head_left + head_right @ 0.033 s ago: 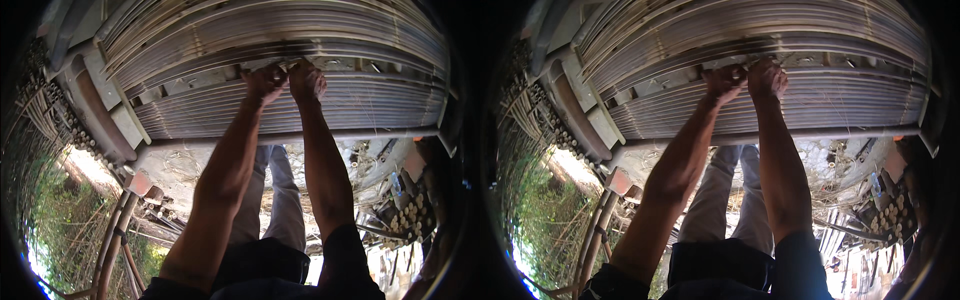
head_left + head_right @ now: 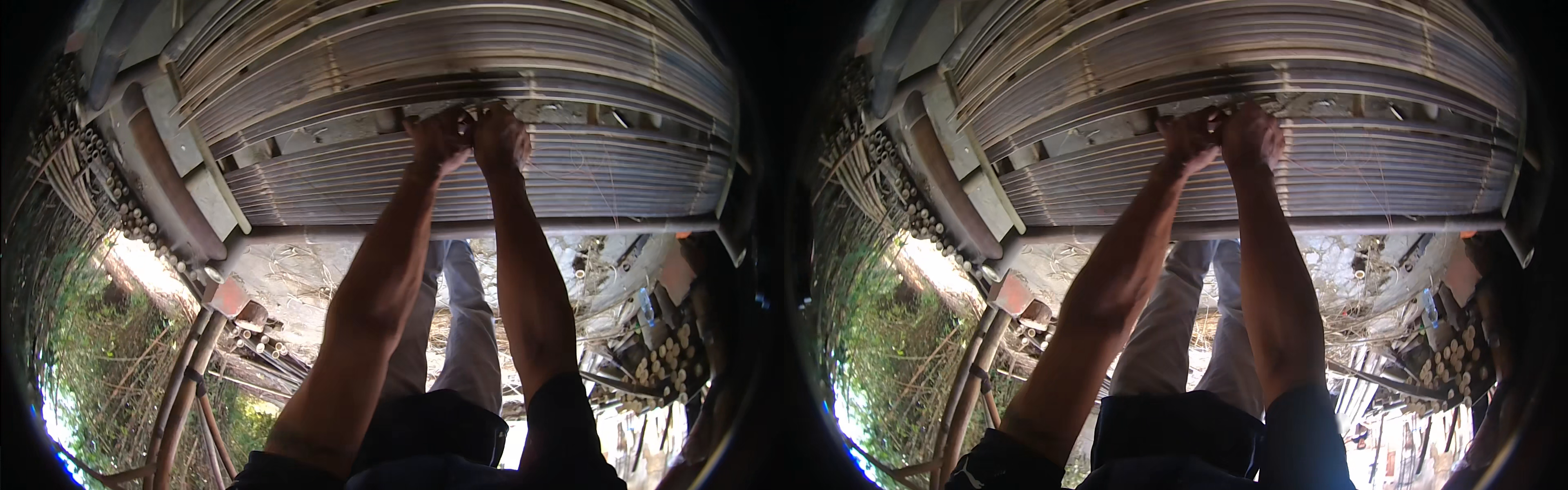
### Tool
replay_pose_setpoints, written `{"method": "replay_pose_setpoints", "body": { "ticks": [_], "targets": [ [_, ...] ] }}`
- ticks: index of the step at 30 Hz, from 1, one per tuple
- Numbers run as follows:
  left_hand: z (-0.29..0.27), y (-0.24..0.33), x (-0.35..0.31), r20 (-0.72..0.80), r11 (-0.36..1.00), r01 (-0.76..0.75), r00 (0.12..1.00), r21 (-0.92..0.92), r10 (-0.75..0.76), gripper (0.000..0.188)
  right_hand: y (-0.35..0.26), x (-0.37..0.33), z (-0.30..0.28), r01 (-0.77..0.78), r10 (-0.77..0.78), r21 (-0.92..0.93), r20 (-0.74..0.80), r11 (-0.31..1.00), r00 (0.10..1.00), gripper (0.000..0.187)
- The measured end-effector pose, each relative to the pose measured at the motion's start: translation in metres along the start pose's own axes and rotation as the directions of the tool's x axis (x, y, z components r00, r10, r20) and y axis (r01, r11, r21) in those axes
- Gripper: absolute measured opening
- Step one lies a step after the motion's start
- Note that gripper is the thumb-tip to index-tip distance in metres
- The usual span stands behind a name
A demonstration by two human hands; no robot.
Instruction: The person weaves thin bamboo strips into a large, curved frame using a traditional hand technique. They repeatedly pass a strip over and under the existing vertical strands, securing the weave by hand to gradually build up the structure.
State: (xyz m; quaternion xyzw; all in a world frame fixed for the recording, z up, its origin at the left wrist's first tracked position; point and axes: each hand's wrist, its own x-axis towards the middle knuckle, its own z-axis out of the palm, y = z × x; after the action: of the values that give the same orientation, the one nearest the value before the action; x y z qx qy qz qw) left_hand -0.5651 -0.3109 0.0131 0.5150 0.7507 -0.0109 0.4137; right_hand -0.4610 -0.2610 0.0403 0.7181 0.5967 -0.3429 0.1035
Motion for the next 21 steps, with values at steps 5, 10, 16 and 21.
{"method": "replay_pose_setpoints", "body": {
  "ticks": [5, 10, 16, 21],
  "targets": [
    [0.014, 0.001, 0.006, -0.523, 0.985, -0.103, 0.837, 0.139, 0.162, 0.029, 0.031, 0.024, 0.034, 0.207, -0.290, 0.305, 0.260, 0.930, 0.921, 0.038],
    [-0.018, 0.008, 0.026, 0.191, 0.993, 0.104, 0.975, 0.055, -0.113, 0.033, 0.002, 0.022, -0.006, -0.544, -0.022, 0.572, 0.701, 0.614, 0.713, 0.040],
    [0.002, 0.021, 0.009, -0.194, 0.980, 0.201, 0.961, -0.007, -0.199, 0.032, 0.010, 0.007, -0.024, -0.241, -0.044, 0.516, 0.479, 0.822, 0.877, 0.045],
    [-0.029, 0.014, -0.097, -0.748, 0.917, -0.296, 0.663, -0.268, -0.004, 0.009, 0.029, -0.035, -0.092, 0.173, -0.393, 0.784, 0.098, 0.597, 0.914, 0.045]
  ]
}}
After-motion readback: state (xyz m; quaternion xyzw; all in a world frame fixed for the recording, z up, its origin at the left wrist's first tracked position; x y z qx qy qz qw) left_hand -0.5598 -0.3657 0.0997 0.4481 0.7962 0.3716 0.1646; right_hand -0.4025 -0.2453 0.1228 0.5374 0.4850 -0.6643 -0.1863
